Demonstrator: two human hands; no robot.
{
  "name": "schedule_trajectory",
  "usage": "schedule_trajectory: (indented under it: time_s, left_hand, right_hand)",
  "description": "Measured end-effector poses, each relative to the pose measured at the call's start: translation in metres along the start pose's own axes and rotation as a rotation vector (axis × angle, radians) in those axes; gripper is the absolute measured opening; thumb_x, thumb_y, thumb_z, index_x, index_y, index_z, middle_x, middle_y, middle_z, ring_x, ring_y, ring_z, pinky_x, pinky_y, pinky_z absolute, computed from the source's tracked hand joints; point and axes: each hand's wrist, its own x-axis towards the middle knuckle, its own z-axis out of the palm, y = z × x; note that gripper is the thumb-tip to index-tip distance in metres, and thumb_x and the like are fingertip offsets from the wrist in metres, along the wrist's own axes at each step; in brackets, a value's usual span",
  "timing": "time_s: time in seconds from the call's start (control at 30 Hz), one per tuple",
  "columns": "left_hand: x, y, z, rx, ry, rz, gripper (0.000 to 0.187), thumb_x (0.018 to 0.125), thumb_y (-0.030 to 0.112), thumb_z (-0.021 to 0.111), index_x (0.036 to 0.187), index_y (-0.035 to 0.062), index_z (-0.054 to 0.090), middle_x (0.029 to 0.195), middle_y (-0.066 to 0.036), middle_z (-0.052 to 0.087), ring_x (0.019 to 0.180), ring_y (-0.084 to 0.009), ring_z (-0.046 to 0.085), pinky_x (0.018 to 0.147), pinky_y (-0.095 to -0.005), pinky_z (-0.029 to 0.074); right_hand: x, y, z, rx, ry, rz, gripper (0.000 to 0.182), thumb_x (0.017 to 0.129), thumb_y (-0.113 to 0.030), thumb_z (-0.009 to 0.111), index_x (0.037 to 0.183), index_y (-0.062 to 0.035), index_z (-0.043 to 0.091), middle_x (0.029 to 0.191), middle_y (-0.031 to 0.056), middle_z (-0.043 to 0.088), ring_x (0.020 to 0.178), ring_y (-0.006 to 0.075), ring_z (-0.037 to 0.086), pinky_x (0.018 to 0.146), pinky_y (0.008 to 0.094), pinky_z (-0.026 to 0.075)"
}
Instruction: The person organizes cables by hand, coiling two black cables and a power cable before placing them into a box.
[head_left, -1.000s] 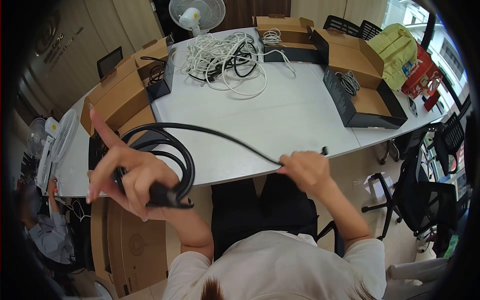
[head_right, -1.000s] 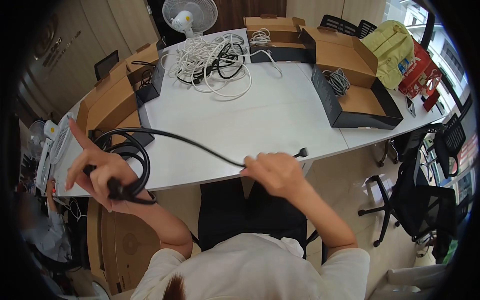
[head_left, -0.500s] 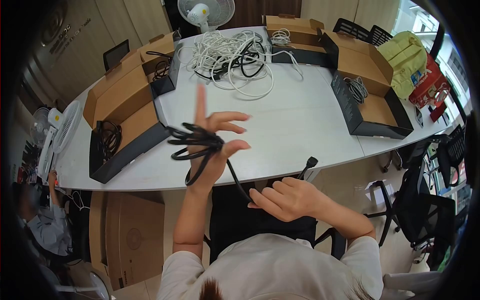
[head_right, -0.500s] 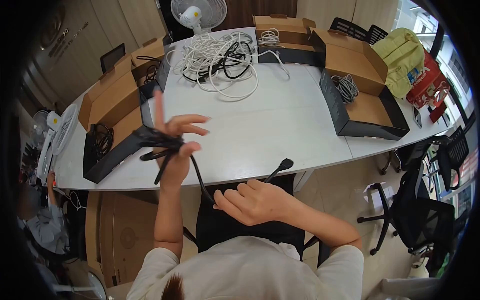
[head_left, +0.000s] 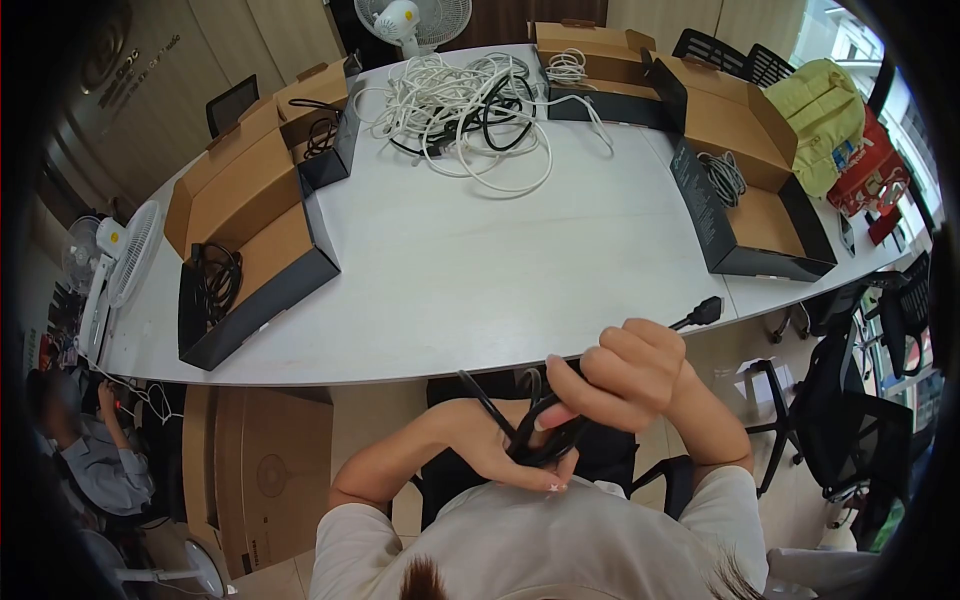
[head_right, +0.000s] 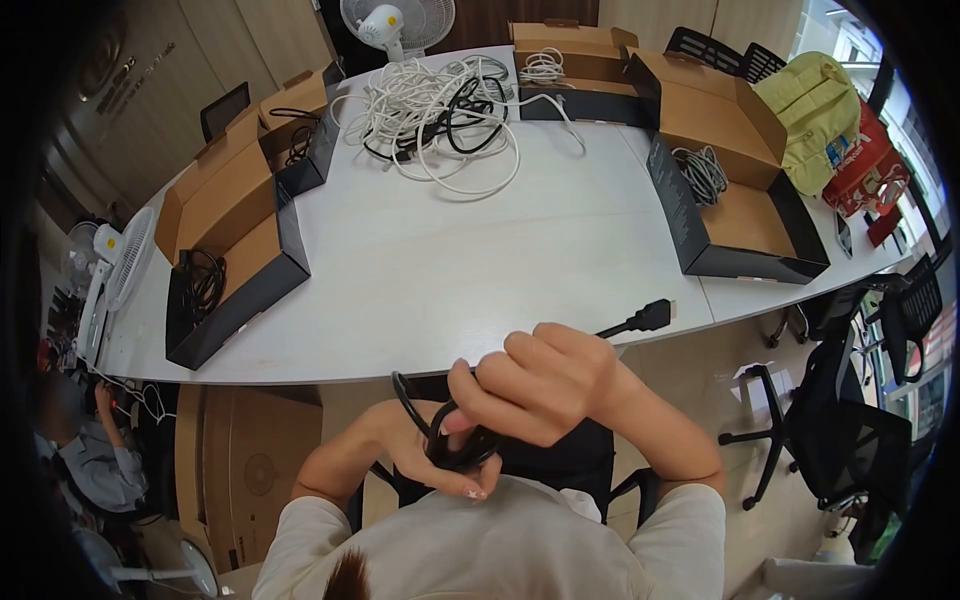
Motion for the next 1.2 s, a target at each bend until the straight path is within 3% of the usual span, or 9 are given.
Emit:
schedule_trajectory:
  time_s: [0.27,0.47,0.67,0.8,0.83,0.97,1.07,1.1,1.2]
  left_hand:
    - [0.004,-0.005,-0.012,-0.554,-0.37,0.597,0.016,0.073,0.008,0.055,0.067,-0.0049,0.062,0.053,-0.007,0.056,0.034,-0.0097,0.046,0.033,-0.0225,0.031]
    - [0.005,-0.016,-0.017,-0.828,-0.362,0.759,0.01,0.062,0.003,0.053,0.059,-0.004,0.059,0.05,-0.008,0.054,0.031,-0.017,0.04,0.035,-0.027,0.03]
    - [-0.009,0.002,-0.017,-0.855,-0.321,0.828,0.005,0.046,0.008,0.055,0.049,0.0032,0.055,0.04,-0.005,0.043,0.031,-0.0162,0.038,0.034,-0.0266,0.027]
    - [-0.007,0.002,-0.016,-0.76,-0.322,0.862,0.005,0.046,0.009,0.056,0.048,0.0044,0.055,0.04,-0.005,0.044,0.031,-0.0158,0.039,0.034,-0.0259,0.028]
    - [-0.007,0.003,-0.016,-0.755,-0.324,0.875,0.006,0.046,0.009,0.056,0.048,0.0045,0.055,0.041,-0.005,0.045,0.032,-0.0158,0.039,0.034,-0.0261,0.028]
    - [-0.015,-0.019,-0.021,-0.751,-0.336,0.838,0.008,0.049,0.009,0.056,0.054,0.0024,0.056,0.044,-0.006,0.048,0.033,-0.0169,0.04,0.034,-0.0277,0.029]
    - [0.001,0.002,-0.034,-0.667,-0.525,0.882,0.014,0.068,0.004,0.053,0.062,-0.0069,0.061,0.048,-0.011,0.054,0.031,-0.0199,0.04,0.037,-0.0286,0.032]
    - [-0.004,-0.005,-0.032,-0.681,-0.393,0.896,0.014,0.054,0.008,0.055,0.066,0.0024,0.057,0.048,-0.004,0.047,0.038,-0.0162,0.043,0.042,-0.0271,0.035]
    - [0.008,-0.004,-0.048,-0.621,-0.618,0.912,0.014,0.07,0.002,0.051,0.067,-0.0064,0.062,0.051,-0.011,0.055,0.032,-0.0187,0.04,0.037,-0.0277,0.032]
  right_hand:
    - [-0.027,0.016,0.042,0.417,-0.089,0.394,0.032,0.073,-0.038,0.065,0.08,-0.0082,0.058,0.064,0.0015,0.042,0.048,0.0157,0.044,0.043,0.0262,0.033]
    - [-0.02,0.008,0.055,1.263,-0.161,0.855,0.063,0.094,-0.053,0.026,0.118,-0.003,0.056,0.094,0.0122,0.06,0.091,0.024,0.057,0.082,0.0348,0.042]
    - [-0.002,0.014,0.029,1.322,-0.555,0.805,0.064,0.083,-0.055,0.051,0.118,-0.0013,0.055,0.105,0.0144,0.062,0.095,0.026,0.061,0.082,0.0329,0.045]
    - [-0.003,0.013,0.033,1.537,-0.553,0.864,0.086,0.062,-0.056,0.072,0.124,-0.0002,0.049,0.114,0.0125,0.057,0.096,0.0204,0.059,0.076,0.0308,0.045]
    - [0.002,0.013,0.03,1.586,-0.658,0.957,0.118,0.04,-0.074,0.069,0.13,-0.0018,0.044,0.117,0.0113,0.052,0.09,0.0142,0.054,0.056,0.0212,0.038]
    - [-0.005,-0.006,0.033,1.49,-0.388,0.905,0.103,0.045,-0.037,0.089,0.13,-0.0018,0.043,0.11,0.0092,0.052,0.1,0.014,0.049,0.079,0.0203,0.043]
    - [-0.001,-0.006,0.029,1.475,-0.486,1.012,0.088,0.054,-0.023,0.086,0.128,-0.001,0.044,0.106,0.0076,0.051,0.099,0.0134,0.049,0.078,0.0199,0.043]
    - [0.001,-0.006,0.026,1.467,-0.482,1.068,0.077,0.06,-0.016,0.082,0.126,-0.0002,0.045,0.104,0.0061,0.05,0.096,0.012,0.05,0.076,0.0203,0.043]
    - [-0.005,-0.014,0.031,1.483,-0.279,1.129,0.068,0.064,-0.012,0.079,0.123,0.0,0.048,0.101,0.0042,0.05,0.087,0.0088,0.05,0.07,0.0207,0.042]
